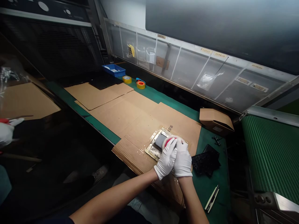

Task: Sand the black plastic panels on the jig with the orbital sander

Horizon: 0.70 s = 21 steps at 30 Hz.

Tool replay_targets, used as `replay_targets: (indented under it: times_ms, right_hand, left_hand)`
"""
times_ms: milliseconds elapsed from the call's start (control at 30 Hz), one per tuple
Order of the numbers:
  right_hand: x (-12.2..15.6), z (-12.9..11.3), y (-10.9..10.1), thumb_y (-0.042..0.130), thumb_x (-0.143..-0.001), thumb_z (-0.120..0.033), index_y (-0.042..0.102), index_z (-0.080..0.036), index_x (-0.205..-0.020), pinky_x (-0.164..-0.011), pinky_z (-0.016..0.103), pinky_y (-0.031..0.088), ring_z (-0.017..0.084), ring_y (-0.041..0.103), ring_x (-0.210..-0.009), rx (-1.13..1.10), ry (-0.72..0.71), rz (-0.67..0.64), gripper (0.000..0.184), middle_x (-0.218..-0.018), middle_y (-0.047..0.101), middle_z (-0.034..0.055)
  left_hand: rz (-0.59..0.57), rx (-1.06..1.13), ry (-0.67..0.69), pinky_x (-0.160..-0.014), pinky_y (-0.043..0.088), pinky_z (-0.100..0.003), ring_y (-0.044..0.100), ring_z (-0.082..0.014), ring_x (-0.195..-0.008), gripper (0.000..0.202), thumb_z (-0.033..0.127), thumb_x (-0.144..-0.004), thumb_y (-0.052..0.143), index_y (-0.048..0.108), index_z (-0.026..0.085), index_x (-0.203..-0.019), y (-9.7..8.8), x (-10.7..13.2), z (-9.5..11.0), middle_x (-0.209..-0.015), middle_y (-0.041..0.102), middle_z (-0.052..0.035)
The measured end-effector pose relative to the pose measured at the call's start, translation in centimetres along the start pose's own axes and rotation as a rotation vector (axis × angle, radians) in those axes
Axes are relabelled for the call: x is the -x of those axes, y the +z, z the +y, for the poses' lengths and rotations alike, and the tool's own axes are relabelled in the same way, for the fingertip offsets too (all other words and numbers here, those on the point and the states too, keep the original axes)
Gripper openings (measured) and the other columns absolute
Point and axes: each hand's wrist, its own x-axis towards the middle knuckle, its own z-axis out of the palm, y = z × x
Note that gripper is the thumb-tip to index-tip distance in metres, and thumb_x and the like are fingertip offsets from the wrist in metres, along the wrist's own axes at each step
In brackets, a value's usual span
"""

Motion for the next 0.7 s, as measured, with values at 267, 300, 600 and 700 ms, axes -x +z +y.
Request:
replay_targets:
  times_ms: [267,300,600,700]
  right_hand:
    - [-2.1,-4.2,-0.2,0.046,-0.105,-0.025,0.060,-0.015,-0.138,-0.088,0.029,0.052,0.022,0.066,-0.103,-0.151,-0.267,-0.038,0.038,-0.122,0.062,0.0151]
    - [-2.3,-4.7,-0.3,0.043,-0.106,-0.026,0.061,-0.014,-0.135,-0.085,0.030,0.051,0.022,0.066,-0.100,-0.122,-0.219,-0.011,0.037,-0.118,0.063,0.0153]
    - [-3.5,-6.7,-0.6,0.039,-0.109,-0.031,0.060,-0.017,-0.131,-0.078,0.028,0.048,0.020,0.066,-0.090,-0.027,-0.223,-0.096,0.034,-0.120,0.062,0.0138]
    - [-3.3,-6.5,-0.3,0.037,-0.109,-0.032,0.060,-0.017,-0.131,-0.078,0.029,0.048,0.020,0.065,-0.087,0.008,-0.174,-0.078,0.035,-0.118,0.061,0.0137]
  left_hand:
    - [0.136,0.000,-0.120,-0.132,0.033,-0.053,0.045,-0.0306,-0.153,0.055,0.040,-0.109,0.039,0.050,0.016,-0.157,-3.1,-1.1,-1.2,-0.162,0.051,-0.0173]
    - [0.132,0.009,-0.114,-0.132,0.034,-0.052,0.047,-0.0300,-0.152,0.055,0.041,-0.109,0.038,0.052,0.016,-0.155,-3.4,-1.4,-1.3,-0.159,0.054,-0.0172]
    - [0.182,0.058,-0.148,-0.133,0.031,-0.051,0.042,-0.0288,-0.155,0.055,0.039,-0.109,0.038,0.049,0.017,-0.158,-3.9,-2.2,-2.0,-0.164,0.049,-0.0144]
    - [0.135,0.055,-0.133,-0.134,0.029,-0.052,0.042,-0.0296,-0.155,0.057,0.040,-0.110,0.035,0.047,0.014,-0.159,-4.2,-2.1,-1.8,-0.163,0.049,-0.0167]
